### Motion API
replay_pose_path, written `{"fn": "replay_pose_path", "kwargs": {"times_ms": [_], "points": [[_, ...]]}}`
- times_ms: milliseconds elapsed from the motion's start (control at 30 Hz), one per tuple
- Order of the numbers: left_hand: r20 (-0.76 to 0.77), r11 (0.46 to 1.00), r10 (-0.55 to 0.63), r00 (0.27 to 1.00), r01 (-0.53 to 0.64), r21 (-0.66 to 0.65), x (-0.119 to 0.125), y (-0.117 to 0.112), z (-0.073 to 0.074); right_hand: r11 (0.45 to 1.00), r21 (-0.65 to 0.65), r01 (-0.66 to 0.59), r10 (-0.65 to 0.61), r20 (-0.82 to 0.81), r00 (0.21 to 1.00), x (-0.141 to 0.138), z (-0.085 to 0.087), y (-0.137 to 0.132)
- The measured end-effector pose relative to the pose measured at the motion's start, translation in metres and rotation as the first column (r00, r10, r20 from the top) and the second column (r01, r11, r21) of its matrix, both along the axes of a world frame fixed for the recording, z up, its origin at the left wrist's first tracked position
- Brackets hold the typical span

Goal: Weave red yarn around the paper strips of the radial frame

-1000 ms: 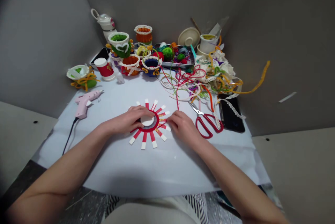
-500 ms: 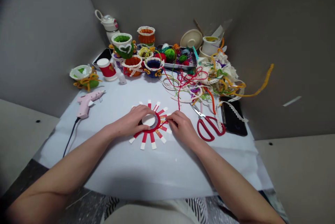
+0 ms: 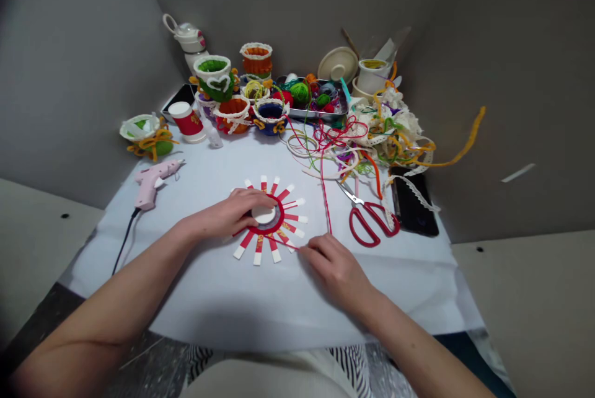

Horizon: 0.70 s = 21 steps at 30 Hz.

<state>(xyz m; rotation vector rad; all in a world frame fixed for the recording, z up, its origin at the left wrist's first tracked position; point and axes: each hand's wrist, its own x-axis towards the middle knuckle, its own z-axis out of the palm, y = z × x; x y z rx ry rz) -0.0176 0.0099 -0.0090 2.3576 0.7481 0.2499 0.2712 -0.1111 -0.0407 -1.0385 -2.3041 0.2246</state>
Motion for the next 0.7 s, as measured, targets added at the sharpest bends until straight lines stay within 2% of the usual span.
{"fn": "replay_pose_path", "kwargs": {"times_ms": [167,333,500,700], "points": [[0.015,1.000,0.004,1.000,-0.004,-0.008,-0.002,0.001,-0.003,0.998,0.021,-0.060,0.059,0.072,0.996,-0.005,-0.003,-0.011],[0.026,1.000,-0.006,1.000,0.005,0.006,-0.003,0.002,-0.005,0.999,0.018,-0.040,0.038,0.097,0.995,-0.001,-0.002,-0.004],[0.025,1.000,-0.007,1.000,0.007,0.001,-0.002,0.002,-0.006,0.998,-0.058,0.019,-0.015,0.071,0.997,0.005,0.001,0.028],[0.016,1.000,0.005,1.000,-0.005,-0.001,-0.003,0.001,-0.005,0.966,-0.229,0.123,-0.144,-0.077,0.987,-0.009,-0.004,0.075]]}}
